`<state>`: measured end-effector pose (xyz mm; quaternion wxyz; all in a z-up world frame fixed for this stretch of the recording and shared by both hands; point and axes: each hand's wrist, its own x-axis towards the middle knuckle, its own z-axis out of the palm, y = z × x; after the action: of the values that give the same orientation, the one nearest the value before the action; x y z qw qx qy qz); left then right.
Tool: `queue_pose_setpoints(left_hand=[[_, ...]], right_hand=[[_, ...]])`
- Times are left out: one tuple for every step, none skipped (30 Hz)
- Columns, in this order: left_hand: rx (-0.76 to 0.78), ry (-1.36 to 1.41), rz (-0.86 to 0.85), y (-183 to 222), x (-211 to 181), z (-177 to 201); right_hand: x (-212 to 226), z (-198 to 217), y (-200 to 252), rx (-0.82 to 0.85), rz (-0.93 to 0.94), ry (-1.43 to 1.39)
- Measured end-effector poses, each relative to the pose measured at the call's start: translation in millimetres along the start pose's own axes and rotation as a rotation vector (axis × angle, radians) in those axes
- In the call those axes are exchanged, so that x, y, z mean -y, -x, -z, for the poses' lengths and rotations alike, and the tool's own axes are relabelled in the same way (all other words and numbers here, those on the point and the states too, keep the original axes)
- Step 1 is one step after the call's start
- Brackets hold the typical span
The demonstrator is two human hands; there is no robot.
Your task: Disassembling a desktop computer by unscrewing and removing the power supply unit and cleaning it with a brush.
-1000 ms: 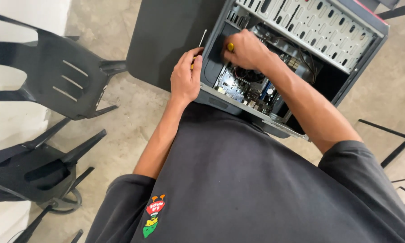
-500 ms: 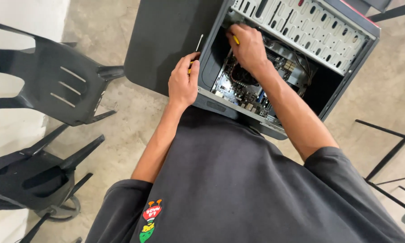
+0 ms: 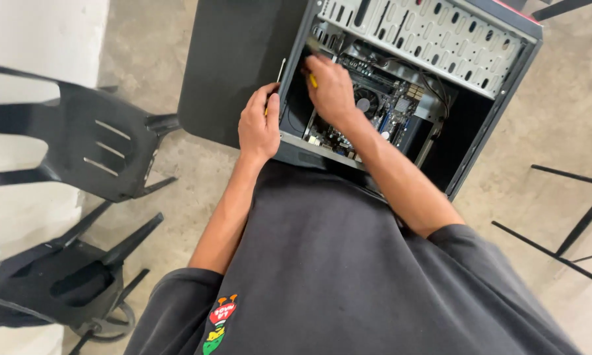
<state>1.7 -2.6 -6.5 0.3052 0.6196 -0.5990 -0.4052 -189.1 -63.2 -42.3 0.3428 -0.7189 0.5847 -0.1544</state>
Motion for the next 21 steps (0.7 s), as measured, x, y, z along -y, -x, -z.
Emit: queue_pose_setpoints(left_hand=[[-0.013, -0.014, -0.02, -1, 2, -3], [0.004, -0.014, -0.029, -2, 4, -3], [-0.079, -0.11, -0.168, -2, 5, -5], [-0.165, -0.201, -0.311, -3, 7, -8], [-0.153, -0.195, -0.322, -2, -13, 2], [-0.171, -0.443, -0.449, 0, -33, 10], [-0.193, -0.69, -0.577, 2, -53, 17], [-0.187, -0.687, -0.586, 0, -64, 14], [-0.085, -0.615, -0.649, -1, -74, 11], [0.018, -0.543, -0.703, 1, -83, 8], [0.024, -0.543, -0.706, 8, -88, -2], [0.026, -0.509, -0.754, 11, -94, -11], [0.029, -0.475, -0.802, 13, -100, -21], [0.035, -0.477, -0.809, 13, -95, -36], [-0.074, -0.515, -0.876, 13, -89, -52], [-0.187, -0.547, -0.942, 14, -84, -69], [-0.182, -0.543, -0.949, 19, -80, -75], [-0.099, -0.41, -0.797, 24, -76, -81], [-0.018, -0.278, -0.643, 28, -72, -87], [-0.022, -0.277, -0.644, 30, -74, -84], [-0.084, -0.24, -0.581, 31, -76, -80]], right_hand=[[-16, -11, -1, -0.073, 0.009, 0.12], [1, 8, 2, -0.085, -0.006, 0.119], [18, 28, 5, 0.083, -0.18, -0.214], [33, 49, 6, 0.251, -0.342, -0.547], [39, 54, 17, 0.236, -0.35, -0.548], [43, 60, 30, 0.119, -0.274, -0.575], [47, 66, 42, 0.003, -0.196, -0.597], [56, 78, 62, -0.007, -0.2, -0.599], [66, 89, 82, -0.064, -0.105, -0.693], [77, 97, 105, -0.115, -0.008, -0.786], [77, 99, 126, -0.12, -0.012, -0.788], [77, 102, 143, -0.187, 0.015, -0.856], [77, 105, 160, -0.255, 0.042, -0.923], [68, 105, 165, -0.264, 0.041, -0.926], [59, 105, 171, -0.318, 0.081, -0.973], [49, 107, 177, -0.372, 0.121, -1.015], [29, 98, 185, -0.381, 0.119, -1.014], [10, 90, 192, -0.395, 0.123, -1.071], [-10, 82, 197, -0.409, 0.126, -1.127], [-14, 83, 202, -0.408, 0.129, -1.125], [-18, 83, 206, -0.427, 0.027, -0.98]])
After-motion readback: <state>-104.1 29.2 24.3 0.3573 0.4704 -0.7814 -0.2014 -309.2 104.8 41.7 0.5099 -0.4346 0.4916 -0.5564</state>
